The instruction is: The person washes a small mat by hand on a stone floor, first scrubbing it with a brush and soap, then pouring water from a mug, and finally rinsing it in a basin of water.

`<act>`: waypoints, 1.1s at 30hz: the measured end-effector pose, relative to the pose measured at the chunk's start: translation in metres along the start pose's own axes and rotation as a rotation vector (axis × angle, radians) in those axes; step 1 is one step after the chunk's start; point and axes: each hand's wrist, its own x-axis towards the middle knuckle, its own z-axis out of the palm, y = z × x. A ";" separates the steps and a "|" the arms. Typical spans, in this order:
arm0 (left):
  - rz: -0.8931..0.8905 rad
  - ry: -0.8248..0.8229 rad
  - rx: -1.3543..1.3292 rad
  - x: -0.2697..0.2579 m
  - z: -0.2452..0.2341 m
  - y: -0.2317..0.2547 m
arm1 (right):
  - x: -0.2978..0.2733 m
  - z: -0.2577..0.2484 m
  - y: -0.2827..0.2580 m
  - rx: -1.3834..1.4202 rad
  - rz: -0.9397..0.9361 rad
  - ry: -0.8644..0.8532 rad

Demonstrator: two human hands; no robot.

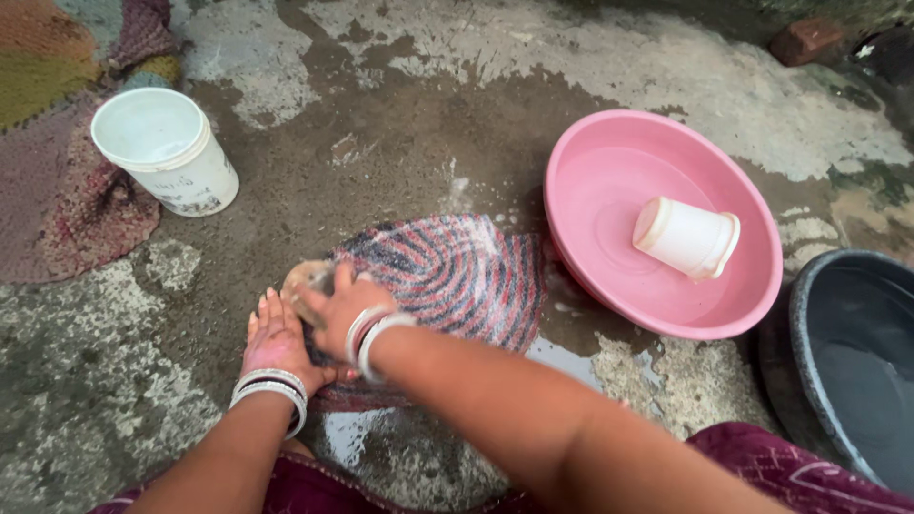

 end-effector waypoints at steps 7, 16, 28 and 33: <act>0.009 -0.009 0.002 -0.005 -0.003 0.001 | 0.001 -0.064 0.098 0.598 0.752 0.059; 0.053 0.002 0.096 0.008 0.013 -0.007 | 0.027 0.008 -0.010 0.048 0.092 0.010; 0.047 0.039 -0.045 -0.006 -0.002 -0.002 | -0.034 -0.041 0.087 0.392 0.720 0.068; 0.066 -0.105 0.074 0.008 -0.009 -0.004 | -0.062 0.003 -0.004 -0.166 0.149 -0.229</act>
